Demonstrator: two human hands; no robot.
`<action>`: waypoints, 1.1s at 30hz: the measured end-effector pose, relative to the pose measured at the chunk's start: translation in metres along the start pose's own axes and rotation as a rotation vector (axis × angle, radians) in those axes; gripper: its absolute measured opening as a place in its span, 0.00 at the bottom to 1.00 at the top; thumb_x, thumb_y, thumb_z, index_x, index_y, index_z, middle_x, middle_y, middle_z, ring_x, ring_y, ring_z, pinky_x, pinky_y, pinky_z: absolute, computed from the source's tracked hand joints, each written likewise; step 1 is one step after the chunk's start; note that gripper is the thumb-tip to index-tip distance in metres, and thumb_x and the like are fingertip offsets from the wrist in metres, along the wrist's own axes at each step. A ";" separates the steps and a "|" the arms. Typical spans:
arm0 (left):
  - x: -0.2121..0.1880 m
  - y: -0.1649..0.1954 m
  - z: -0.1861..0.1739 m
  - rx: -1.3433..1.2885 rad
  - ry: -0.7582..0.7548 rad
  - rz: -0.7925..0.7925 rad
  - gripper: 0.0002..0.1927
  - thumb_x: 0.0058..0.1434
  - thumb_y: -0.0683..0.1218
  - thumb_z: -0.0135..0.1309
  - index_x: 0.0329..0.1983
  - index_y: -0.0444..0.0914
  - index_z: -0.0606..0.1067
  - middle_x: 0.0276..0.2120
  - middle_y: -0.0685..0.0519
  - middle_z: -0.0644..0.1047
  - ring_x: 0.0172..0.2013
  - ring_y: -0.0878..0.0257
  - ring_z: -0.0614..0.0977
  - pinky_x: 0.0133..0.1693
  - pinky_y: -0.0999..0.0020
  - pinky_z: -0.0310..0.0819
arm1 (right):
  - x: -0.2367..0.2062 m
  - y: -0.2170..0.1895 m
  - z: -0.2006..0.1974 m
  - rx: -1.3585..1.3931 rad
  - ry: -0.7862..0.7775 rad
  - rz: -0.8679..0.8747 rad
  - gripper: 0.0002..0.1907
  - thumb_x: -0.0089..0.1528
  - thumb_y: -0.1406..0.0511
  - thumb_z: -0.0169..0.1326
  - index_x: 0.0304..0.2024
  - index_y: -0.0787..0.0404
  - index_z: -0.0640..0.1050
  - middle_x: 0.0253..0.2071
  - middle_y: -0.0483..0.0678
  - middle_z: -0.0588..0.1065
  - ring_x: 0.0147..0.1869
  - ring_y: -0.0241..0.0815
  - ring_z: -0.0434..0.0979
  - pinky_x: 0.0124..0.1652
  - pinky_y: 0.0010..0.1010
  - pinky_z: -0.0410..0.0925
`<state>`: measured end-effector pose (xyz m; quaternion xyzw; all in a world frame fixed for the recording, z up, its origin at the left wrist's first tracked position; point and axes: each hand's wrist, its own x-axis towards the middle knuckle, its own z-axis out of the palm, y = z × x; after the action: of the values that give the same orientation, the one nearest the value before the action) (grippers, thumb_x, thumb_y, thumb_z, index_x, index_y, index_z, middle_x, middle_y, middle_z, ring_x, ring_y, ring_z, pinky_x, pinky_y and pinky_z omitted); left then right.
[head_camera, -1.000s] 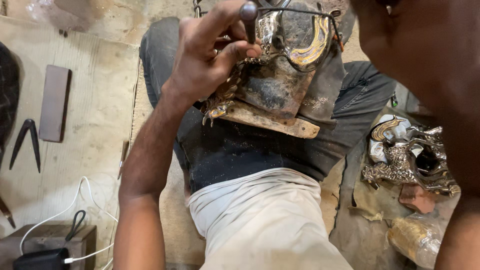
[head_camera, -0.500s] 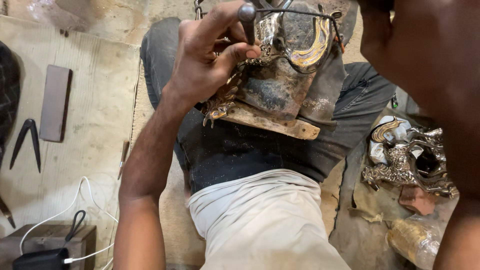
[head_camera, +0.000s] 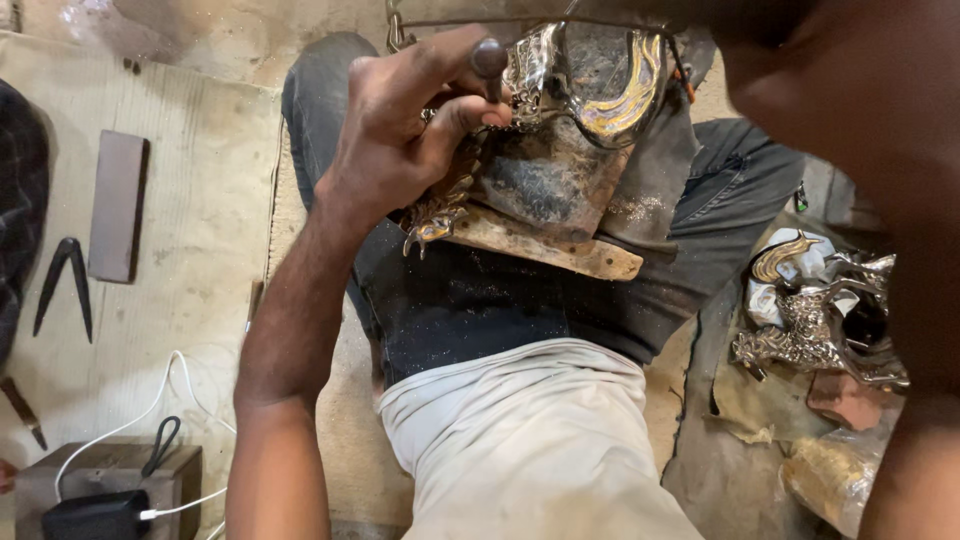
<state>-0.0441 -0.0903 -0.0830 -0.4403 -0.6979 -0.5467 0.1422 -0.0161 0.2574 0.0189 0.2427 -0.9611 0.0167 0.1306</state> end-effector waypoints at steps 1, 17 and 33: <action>0.000 0.001 0.001 -0.009 0.008 -0.029 0.15 0.76 0.34 0.56 0.62 0.38 0.70 0.41 0.46 0.83 0.45 0.60 0.89 0.47 0.67 0.87 | 0.000 0.001 0.002 -0.027 0.010 -0.011 0.04 0.66 0.69 0.59 0.37 0.64 0.82 0.25 0.52 0.76 0.26 0.41 0.77 0.28 0.28 0.68; 0.005 0.012 -0.010 0.014 -0.064 -0.121 0.06 0.73 0.36 0.59 0.50 0.34 0.76 0.41 0.48 0.84 0.43 0.63 0.87 0.45 0.68 0.83 | -0.001 -0.039 -0.041 -0.130 -0.103 0.032 0.07 0.65 0.70 0.67 0.42 0.65 0.81 0.31 0.54 0.77 0.30 0.48 0.79 0.32 0.35 0.72; 0.028 0.052 0.026 0.259 0.040 -0.200 0.10 0.64 0.31 0.58 0.46 0.34 0.76 0.34 0.45 0.83 0.36 0.57 0.87 0.38 0.63 0.82 | -0.037 -0.049 -0.067 0.624 -0.011 -0.044 0.32 0.58 0.69 0.65 0.59 0.72 0.64 0.42 0.65 0.75 0.46 0.51 0.81 0.44 0.37 0.75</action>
<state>-0.0128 -0.0538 -0.0396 -0.3354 -0.8000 -0.4722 0.1566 0.0552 0.2376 0.0725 0.2920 -0.9047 0.3069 0.0450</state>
